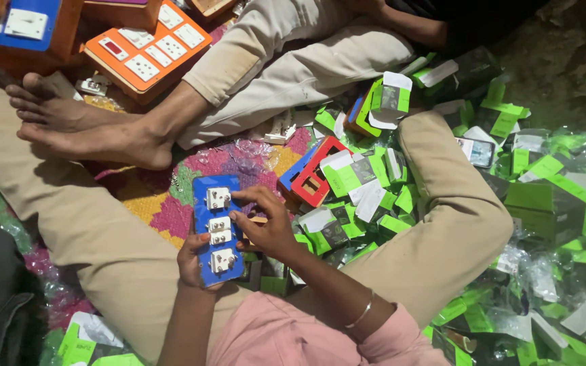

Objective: The person sits on the floor assembling electrical switch plates, fitting white switch and socket modules into colored plastic faceplates and tightening them with a small hand tool. They handle modules one at a time from piles of parts and set assembled plates aside.

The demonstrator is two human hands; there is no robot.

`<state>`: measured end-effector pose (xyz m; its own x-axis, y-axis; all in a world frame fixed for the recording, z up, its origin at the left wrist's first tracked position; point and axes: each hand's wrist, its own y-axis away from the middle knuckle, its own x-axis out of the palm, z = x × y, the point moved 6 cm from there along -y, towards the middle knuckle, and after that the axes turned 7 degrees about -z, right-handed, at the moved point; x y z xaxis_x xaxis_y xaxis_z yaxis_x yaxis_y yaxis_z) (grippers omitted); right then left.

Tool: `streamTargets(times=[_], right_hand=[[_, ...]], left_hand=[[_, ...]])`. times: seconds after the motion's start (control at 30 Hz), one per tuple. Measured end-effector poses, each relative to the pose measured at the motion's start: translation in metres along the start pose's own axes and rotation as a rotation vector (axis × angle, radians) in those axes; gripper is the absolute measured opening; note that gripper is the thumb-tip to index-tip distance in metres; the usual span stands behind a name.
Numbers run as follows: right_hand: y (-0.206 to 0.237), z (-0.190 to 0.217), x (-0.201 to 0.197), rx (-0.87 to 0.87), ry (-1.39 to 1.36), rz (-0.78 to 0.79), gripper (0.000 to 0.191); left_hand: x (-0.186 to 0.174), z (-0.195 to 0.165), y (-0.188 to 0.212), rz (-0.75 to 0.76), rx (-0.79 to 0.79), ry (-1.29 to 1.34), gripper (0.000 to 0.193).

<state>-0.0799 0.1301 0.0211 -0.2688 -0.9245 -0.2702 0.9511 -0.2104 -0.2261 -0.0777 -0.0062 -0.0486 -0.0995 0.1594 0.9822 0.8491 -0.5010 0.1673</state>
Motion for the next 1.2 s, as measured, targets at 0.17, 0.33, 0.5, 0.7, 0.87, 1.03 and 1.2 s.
streamTargets(times=[0.17,0.33,0.5,0.7,0.87,1.03,1.2], right_hand=[[0.006,-0.008,0.000,0.087,-0.106,0.013,0.033],[-0.008,-0.036,0.004,0.097,-0.182,0.049,0.027],[-0.075,-0.100,0.032,0.195,-0.023,-0.004,0.021],[-0.082,-0.127,0.118,-0.110,0.388,0.414,0.015],[-0.070,-0.130,0.156,-0.194,0.513,0.414,0.012],[-0.069,-0.128,0.165,-0.235,0.527,0.343,0.019],[-0.075,-0.126,0.178,-0.384,0.554,0.424,0.016]], left_hand=[[0.015,-0.002,-0.002,0.004,0.058,-0.089,0.067],[0.017,-0.025,-0.005,-0.013,0.188,-0.104,0.070],[0.004,-0.093,0.015,0.041,0.353,0.026,0.061],[-0.016,-0.127,0.035,-0.042,0.429,0.042,0.055],[-0.033,-0.124,0.047,-0.107,0.434,0.097,0.057],[-0.042,-0.122,0.052,-0.128,0.459,0.100,0.057],[-0.046,-0.116,0.054,-0.130,0.383,0.120,0.058]])
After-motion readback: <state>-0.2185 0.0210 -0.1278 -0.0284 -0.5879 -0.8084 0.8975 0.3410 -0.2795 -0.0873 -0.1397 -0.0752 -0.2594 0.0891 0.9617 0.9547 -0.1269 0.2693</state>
